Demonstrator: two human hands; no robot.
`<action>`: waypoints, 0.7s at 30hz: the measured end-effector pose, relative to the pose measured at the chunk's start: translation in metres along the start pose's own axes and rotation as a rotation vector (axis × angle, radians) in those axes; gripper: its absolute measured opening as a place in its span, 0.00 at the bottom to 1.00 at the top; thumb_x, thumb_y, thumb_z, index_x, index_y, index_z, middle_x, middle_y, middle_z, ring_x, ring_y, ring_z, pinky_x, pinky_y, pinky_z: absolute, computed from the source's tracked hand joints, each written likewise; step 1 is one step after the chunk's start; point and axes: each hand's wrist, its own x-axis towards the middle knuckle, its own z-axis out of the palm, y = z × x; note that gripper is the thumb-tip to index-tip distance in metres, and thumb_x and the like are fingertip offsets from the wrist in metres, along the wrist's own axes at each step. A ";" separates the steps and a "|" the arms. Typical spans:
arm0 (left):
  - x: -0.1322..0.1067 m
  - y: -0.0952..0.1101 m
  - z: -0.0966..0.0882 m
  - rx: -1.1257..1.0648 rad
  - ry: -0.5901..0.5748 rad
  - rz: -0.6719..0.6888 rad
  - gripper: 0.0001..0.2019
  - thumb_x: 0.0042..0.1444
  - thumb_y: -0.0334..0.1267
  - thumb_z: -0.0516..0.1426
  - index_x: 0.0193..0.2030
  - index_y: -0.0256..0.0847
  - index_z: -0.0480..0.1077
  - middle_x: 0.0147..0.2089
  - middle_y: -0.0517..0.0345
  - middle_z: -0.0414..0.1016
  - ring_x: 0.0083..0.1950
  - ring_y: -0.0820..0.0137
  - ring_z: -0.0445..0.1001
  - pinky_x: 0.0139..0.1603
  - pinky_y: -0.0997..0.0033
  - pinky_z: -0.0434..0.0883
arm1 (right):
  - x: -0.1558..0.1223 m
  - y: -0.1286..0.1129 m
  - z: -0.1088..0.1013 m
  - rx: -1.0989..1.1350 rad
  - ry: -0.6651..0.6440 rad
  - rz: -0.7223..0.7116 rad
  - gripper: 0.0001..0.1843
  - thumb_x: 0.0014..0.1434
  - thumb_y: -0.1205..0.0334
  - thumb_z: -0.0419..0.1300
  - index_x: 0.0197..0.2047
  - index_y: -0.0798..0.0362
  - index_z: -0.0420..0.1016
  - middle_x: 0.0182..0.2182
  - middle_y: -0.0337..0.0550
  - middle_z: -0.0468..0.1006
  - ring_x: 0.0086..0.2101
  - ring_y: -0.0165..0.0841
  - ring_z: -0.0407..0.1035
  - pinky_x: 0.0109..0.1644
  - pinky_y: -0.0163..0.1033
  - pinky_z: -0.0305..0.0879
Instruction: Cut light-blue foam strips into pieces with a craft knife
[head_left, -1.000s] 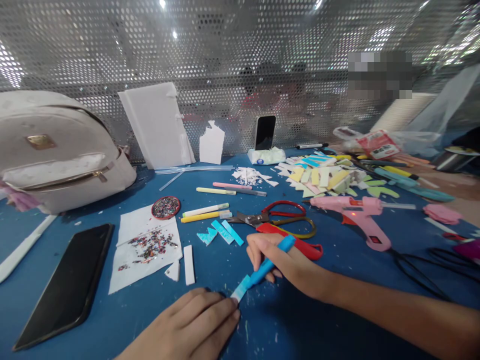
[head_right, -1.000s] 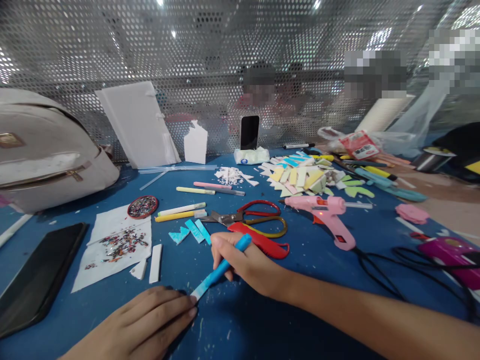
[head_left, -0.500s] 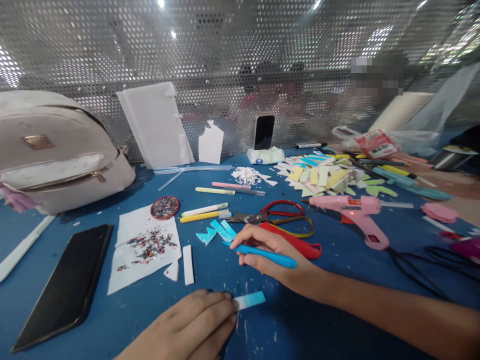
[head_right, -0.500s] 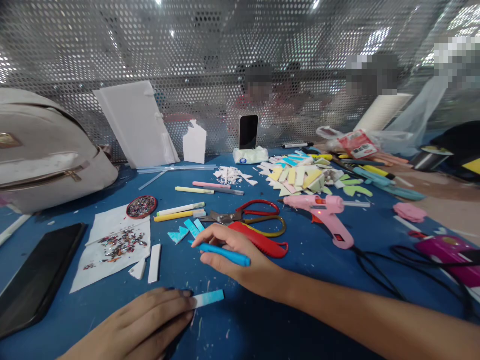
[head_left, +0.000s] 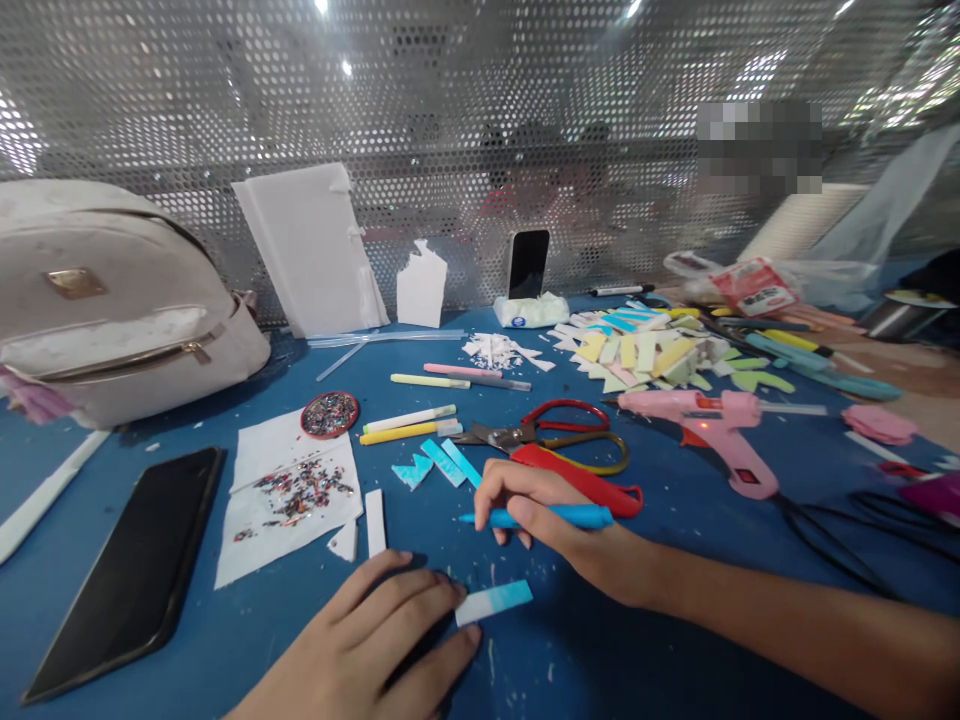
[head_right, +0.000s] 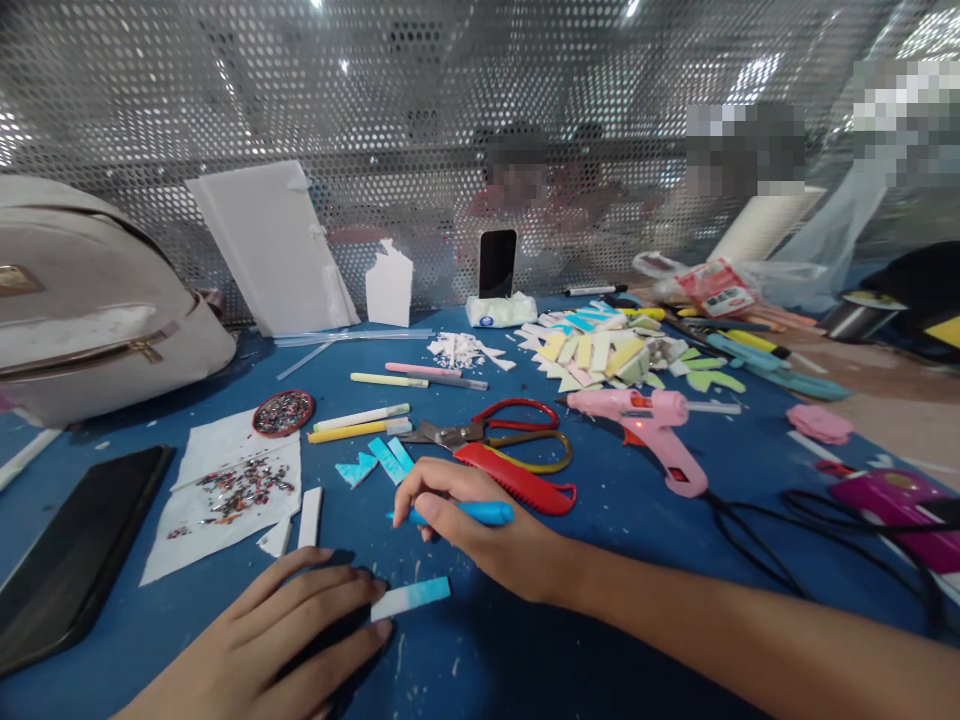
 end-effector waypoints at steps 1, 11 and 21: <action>0.000 0.000 0.000 -0.004 -0.008 0.007 0.17 0.74 0.38 0.45 0.57 0.43 0.74 0.56 0.57 0.75 0.61 0.68 0.69 0.73 0.59 0.52 | 0.000 0.000 0.000 0.021 -0.008 0.015 0.15 0.70 0.57 0.48 0.41 0.54 0.73 0.37 0.42 0.72 0.33 0.31 0.66 0.38 0.36 0.63; 0.001 0.000 0.001 -0.007 0.000 -0.002 0.18 0.74 0.39 0.45 0.55 0.43 0.74 0.50 0.56 0.74 0.55 0.70 0.72 0.73 0.58 0.53 | 0.000 0.005 0.003 0.055 0.017 0.006 0.11 0.67 0.61 0.55 0.51 0.52 0.71 0.36 0.39 0.72 0.37 0.32 0.67 0.44 0.38 0.63; 0.002 0.001 0.003 0.047 0.032 -0.033 0.16 0.74 0.42 0.46 0.55 0.48 0.75 0.52 0.57 0.74 0.56 0.68 0.71 0.73 0.55 0.49 | -0.002 0.000 0.003 0.163 -0.009 0.016 0.15 0.70 0.51 0.50 0.43 0.55 0.68 0.34 0.39 0.67 0.30 0.29 0.64 0.35 0.35 0.62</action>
